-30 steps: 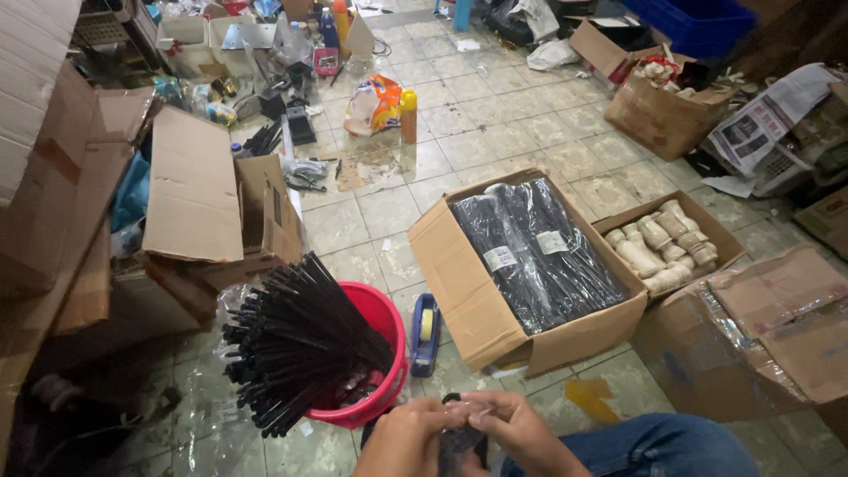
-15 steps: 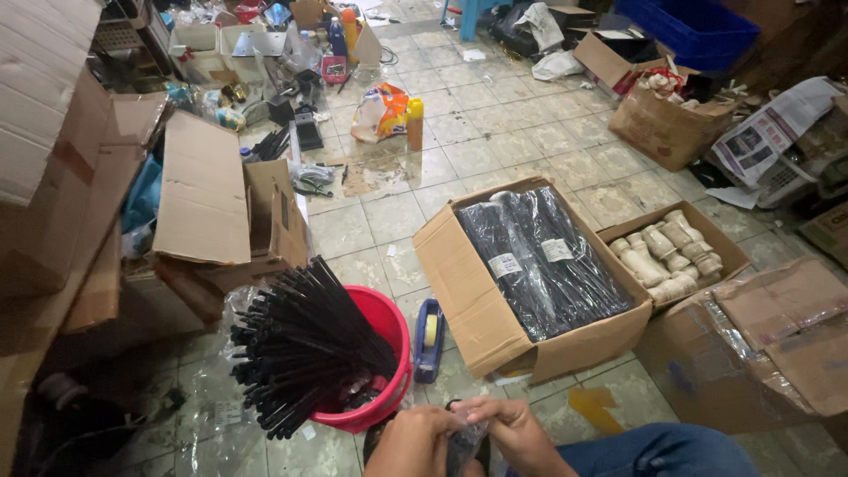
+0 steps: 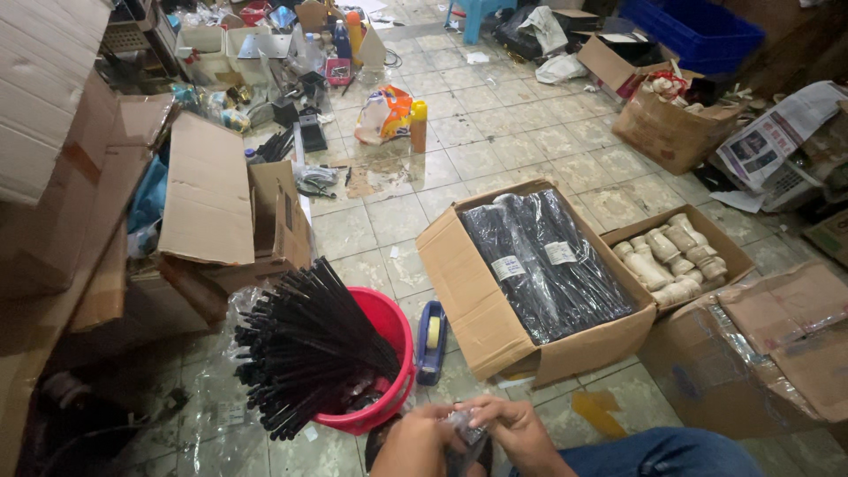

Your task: The person puts black plastic sticks into a clear plastic bag and then closes the bag by hand.

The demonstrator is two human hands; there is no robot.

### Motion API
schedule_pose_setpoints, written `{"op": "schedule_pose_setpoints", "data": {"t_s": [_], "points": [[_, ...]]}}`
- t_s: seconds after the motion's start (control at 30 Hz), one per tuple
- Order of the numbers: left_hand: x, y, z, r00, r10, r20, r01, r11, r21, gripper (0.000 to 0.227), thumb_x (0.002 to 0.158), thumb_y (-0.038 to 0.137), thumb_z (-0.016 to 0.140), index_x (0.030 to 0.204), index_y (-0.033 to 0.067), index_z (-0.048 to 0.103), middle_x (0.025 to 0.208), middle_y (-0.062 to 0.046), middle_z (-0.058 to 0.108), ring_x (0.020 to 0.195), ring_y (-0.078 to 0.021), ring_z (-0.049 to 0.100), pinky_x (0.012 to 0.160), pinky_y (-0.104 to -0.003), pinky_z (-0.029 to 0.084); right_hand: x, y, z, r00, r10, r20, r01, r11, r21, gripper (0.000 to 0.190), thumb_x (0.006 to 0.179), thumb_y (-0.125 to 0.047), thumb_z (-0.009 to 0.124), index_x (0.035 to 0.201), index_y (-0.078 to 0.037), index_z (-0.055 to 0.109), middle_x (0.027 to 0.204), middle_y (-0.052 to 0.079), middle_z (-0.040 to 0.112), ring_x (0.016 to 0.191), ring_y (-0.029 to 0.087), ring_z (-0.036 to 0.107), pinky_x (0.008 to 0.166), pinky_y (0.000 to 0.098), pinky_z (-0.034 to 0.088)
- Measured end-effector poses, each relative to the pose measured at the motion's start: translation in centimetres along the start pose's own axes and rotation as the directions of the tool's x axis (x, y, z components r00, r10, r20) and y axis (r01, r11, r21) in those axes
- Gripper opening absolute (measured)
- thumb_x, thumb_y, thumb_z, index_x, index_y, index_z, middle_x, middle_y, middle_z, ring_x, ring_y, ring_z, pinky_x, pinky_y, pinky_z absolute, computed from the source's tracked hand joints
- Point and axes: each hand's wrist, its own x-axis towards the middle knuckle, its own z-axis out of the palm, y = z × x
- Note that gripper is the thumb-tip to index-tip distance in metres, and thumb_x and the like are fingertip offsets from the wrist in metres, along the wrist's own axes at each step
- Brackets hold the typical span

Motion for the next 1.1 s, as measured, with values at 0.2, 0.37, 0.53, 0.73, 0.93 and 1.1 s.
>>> {"op": "schedule_pose_setpoints", "data": {"t_s": [0.2, 0.37, 0.53, 0.73, 0.93, 1.1], "points": [[-2.5, 7.5, -6.0, 0.979, -0.205, -0.012, 0.205, 0.979, -0.008, 0.033, 0.08, 0.039, 0.058, 0.098, 0.0336, 0.085, 0.101, 0.003, 0.075, 0.102, -0.0356, 0.074, 0.084, -0.053, 0.057, 0.2, 0.1, -0.2, 0.999, -0.007, 0.045, 0.007, 1.0, 0.012, 0.017, 0.097, -0.002, 0.079, 0.083, -0.005, 0.09, 0.11, 0.025, 0.086, 0.113, 0.034, 0.082, 0.102, 0.0433, 0.063], [-1.9, 5.0, -4.6, 1.0, 0.007, -0.017, -0.006, 0.999, 0.032, 0.034, 0.086, 0.035, 0.067, 0.117, 0.0356, 0.08, 0.105, -0.003, 0.074, 0.1, -0.0399, 0.074, 0.08, -0.055, 0.056, 0.2, -0.8, 0.3, 0.999, 0.024, 0.029, -0.024, 1.0, 0.018, 0.02, 0.097, -0.001, 0.078, 0.08, -0.005, 0.089, 0.108, 0.023, 0.085, 0.11, 0.033, 0.083, 0.101, 0.0407, 0.063], [-1.2, 2.8, -2.7, 0.996, 0.092, -0.022, -0.092, 0.996, -0.007, 0.021, 0.082, 0.034, 0.079, 0.099, 0.0443, 0.087, 0.119, 0.012, 0.08, 0.11, -0.0187, 0.078, 0.091, -0.035, 0.055, 0.3, -1.0, 0.2, 0.997, 0.008, 0.072, -0.006, 1.0, -0.022, 0.018, 0.096, -0.007, 0.08, 0.079, -0.007, 0.087, 0.105, 0.022, 0.086, 0.115, 0.036, 0.083, 0.104, 0.0448, 0.062], [-1.4, 4.2, -2.2, 0.984, 0.175, -0.017, -0.175, 0.985, 0.014, 0.051, 0.068, 0.048, 0.081, 0.116, 0.0334, 0.087, 0.111, -0.007, 0.073, 0.1, -0.0327, 0.076, 0.092, -0.04, 0.059, 0.1, -0.5, 0.1, 0.996, 0.047, 0.076, -0.048, 0.999, 0.014, 0.019, 0.098, -0.006, 0.078, 0.081, -0.006, 0.086, 0.105, 0.02, 0.081, 0.117, 0.037, 0.081, 0.105, 0.0436, 0.06], [-1.3, 5.0, -2.4, 0.968, -0.216, -0.127, 0.216, 0.976, -0.011, 0.051, 0.088, 0.075, 0.085, 0.08, 0.0263, 0.076, 0.098, 0.003, 0.071, 0.091, -0.0328, 0.075, 0.082, -0.053, 0.055, 0.0, -2.3, 0.8, 0.992, 0.07, 0.106, -0.062, 0.995, -0.077, 0.017, 0.092, -0.016, 0.089, 0.078, -0.008, 0.084, 0.103, 0.017, 0.08, 0.117, 0.034, 0.081, 0.101, 0.0424, 0.06], [-2.1, 6.0, -5.0, 0.958, -0.279, -0.059, 0.275, 0.959, -0.072, 0.042, 0.084, 0.055, 0.091, 0.088, 0.031, 0.057, 0.089, 0.003, 0.08, 0.093, -0.0312, 0.078, 0.083, -0.047, 0.058, 0.1, -3.0, 1.3, 0.987, 0.078, 0.14, -0.074, 0.997, -0.029, 0.02, 0.1, -0.007, 0.079, 0.082, -0.006, 0.088, 0.103, 0.016, 0.077, 0.118, 0.033, 0.081, 0.105, 0.0398, 0.062]]}}
